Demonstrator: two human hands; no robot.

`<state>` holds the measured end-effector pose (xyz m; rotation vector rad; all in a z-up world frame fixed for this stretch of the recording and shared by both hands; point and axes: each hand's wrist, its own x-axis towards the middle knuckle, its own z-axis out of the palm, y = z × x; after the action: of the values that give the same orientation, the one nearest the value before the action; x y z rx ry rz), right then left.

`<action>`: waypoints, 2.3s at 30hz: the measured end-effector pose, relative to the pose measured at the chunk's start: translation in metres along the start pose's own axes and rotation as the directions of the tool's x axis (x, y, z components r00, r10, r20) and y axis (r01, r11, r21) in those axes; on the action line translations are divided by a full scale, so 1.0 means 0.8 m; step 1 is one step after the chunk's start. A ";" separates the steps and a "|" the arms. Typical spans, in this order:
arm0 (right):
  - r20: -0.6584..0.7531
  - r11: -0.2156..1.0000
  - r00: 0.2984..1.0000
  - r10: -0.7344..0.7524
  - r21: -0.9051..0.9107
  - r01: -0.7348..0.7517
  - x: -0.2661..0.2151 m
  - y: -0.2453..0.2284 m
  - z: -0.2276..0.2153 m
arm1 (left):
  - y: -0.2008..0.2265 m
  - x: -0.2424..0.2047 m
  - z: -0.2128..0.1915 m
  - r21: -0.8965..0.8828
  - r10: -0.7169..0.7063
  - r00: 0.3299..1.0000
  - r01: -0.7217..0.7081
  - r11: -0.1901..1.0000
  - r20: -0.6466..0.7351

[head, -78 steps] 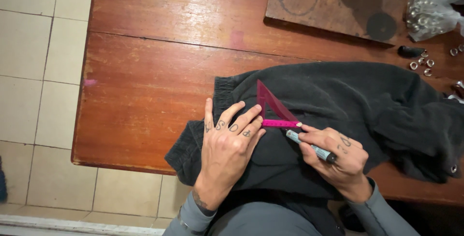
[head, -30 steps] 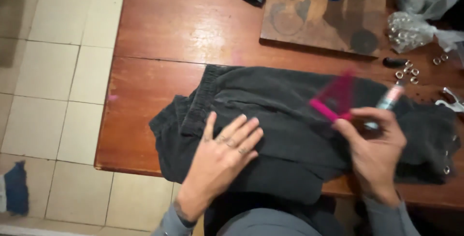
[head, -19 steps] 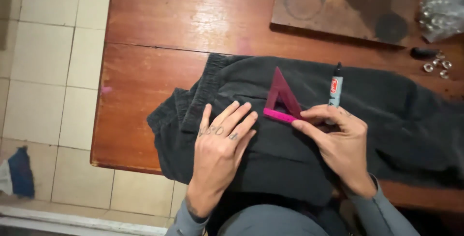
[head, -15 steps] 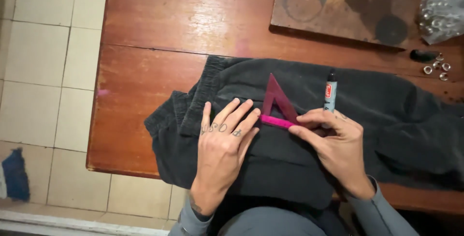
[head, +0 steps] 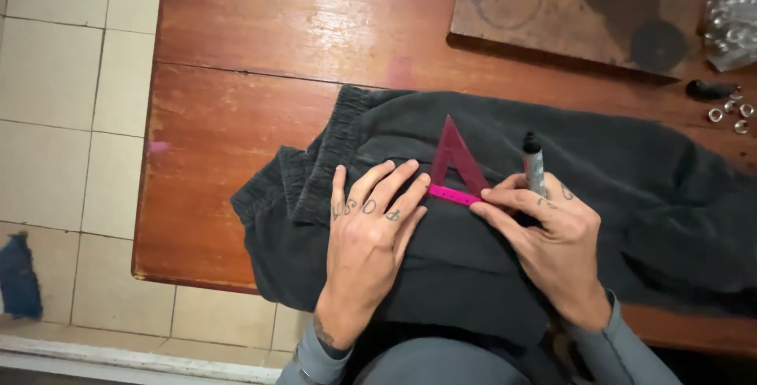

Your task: Marking measurement points on black sweatpants using a triangle ruler and a marker for hardware placement.

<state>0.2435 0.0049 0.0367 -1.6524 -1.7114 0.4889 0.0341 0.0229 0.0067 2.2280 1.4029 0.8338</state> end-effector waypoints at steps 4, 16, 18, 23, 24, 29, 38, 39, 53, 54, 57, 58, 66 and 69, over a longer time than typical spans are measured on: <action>0.007 1.000 1.000 0.002 -0.003 -0.002 0.001 0.001 0.000 | -0.004 -0.005 0.000 -0.030 -0.014 1.000 0.014 0.999 -0.012; -0.001 1.000 1.000 -0.008 0.022 0.008 -0.001 0.003 0.002 | -0.008 -0.009 0.000 -0.180 -0.096 0.990 0.077 0.981 -0.101; 0.014 0.999 1.000 -0.027 0.032 0.026 -0.001 0.004 0.003 | -0.007 -0.009 -0.001 -0.182 -0.103 0.990 0.085 0.980 -0.095; 0.020 0.999 0.999 -0.037 -0.007 0.037 0.001 0.004 0.005 | -0.005 -0.006 -0.006 -0.122 -0.031 0.997 0.023 0.992 -0.066; 0.025 0.999 0.999 -0.032 -0.015 0.033 -0.001 0.004 0.005 | -0.003 -0.007 -0.006 -0.095 -0.009 0.999 0.004 0.995 -0.049; 0.021 0.999 0.999 -0.034 -0.032 0.035 0.000 0.004 0.005 | -0.007 -0.007 -0.004 -0.046 0.019 0.999 -0.017 0.999 0.029; 0.004 0.982 0.993 -0.118 -0.149 0.117 -0.003 0.009 0.001 | -0.006 -0.006 -0.005 -0.032 0.008 0.999 -0.007 0.999 0.032; -0.006 0.981 0.994 -0.111 -0.158 0.109 -0.004 0.009 0.000 | -0.005 -0.006 -0.006 -0.034 0.008 0.999 -0.006 0.999 0.034; 0.000 0.989 0.997 -0.083 -0.124 0.082 -0.004 0.014 0.001 | 0.005 0.012 -0.011 -0.067 -0.054 0.999 0.054 0.996 -0.008; 0.001 0.990 0.997 -0.071 -0.121 0.070 -0.005 0.014 0.001 | 0.007 0.013 -0.012 -0.050 -0.062 0.998 0.062 0.997 0.000; -0.002 0.990 0.997 -0.074 -0.124 0.073 -0.007 0.016 0.002 | 0.008 0.025 -0.014 -0.019 -0.052 0.999 0.052 0.998 -0.013; -0.001 0.990 0.997 -0.077 -0.121 0.076 -0.007 0.017 0.002 | 0.009 0.027 -0.014 -0.016 -0.054 0.998 0.054 0.998 -0.015; -0.006 0.992 0.998 -0.067 -0.104 0.066 -0.005 0.015 0.000 | 0.018 0.037 -0.001 -0.009 -0.122 0.985 0.121 0.993 -0.122; 0.006 0.991 0.997 -0.073 -0.111 0.073 -0.006 0.018 -0.001 | 0.017 0.039 0.002 -0.042 -0.143 0.977 0.138 0.990 -0.158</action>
<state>0.2537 0.0021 0.0263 -1.6599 -1.8228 0.3667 0.0544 0.0453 0.0221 2.0494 1.5887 0.9964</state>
